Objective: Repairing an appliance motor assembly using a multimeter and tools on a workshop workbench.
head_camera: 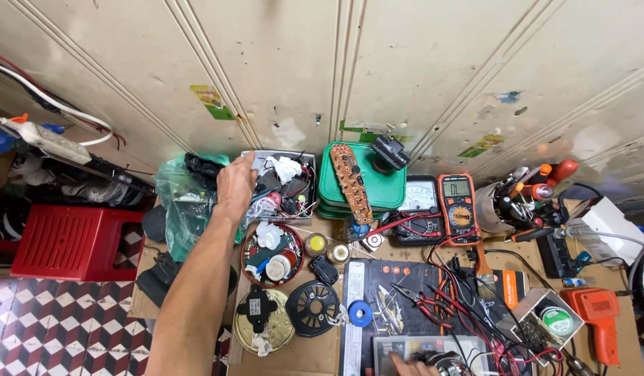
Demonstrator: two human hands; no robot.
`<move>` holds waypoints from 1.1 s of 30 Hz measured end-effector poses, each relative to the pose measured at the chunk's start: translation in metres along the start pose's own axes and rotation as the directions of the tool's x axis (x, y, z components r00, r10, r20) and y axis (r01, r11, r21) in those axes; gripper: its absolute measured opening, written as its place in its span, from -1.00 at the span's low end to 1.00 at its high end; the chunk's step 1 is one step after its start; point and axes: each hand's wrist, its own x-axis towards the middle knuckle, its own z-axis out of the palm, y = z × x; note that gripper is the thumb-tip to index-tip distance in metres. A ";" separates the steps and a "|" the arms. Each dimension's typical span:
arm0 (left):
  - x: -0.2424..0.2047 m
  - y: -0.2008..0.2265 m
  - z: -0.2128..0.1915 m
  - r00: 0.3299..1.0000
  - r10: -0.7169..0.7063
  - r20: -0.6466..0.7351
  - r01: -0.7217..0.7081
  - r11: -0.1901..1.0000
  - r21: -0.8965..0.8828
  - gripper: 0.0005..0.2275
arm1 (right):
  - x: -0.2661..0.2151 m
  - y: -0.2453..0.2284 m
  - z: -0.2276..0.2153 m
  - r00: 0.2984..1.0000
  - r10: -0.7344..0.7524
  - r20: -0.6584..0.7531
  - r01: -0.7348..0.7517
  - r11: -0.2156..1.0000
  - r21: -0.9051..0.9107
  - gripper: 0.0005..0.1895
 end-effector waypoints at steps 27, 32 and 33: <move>-0.425 0.261 -0.037 0.865 0.137 0.483 0.028 0.947 -0.319 -0.23 | 0.096 -0.153 -0.353 0.934 -0.229 -0.274 0.328 0.853 0.407 -0.71; -0.399 0.278 -0.055 0.727 0.011 0.686 0.205 0.951 -0.231 -0.40 | 0.016 -0.113 -0.363 0.914 -0.303 -0.270 0.382 0.867 0.319 -0.83; -0.400 0.274 -0.048 0.725 0.030 0.688 0.186 0.953 -0.237 -0.41 | 0.001 -0.096 -0.352 0.945 -0.216 -0.244 0.262 0.949 0.176 -0.88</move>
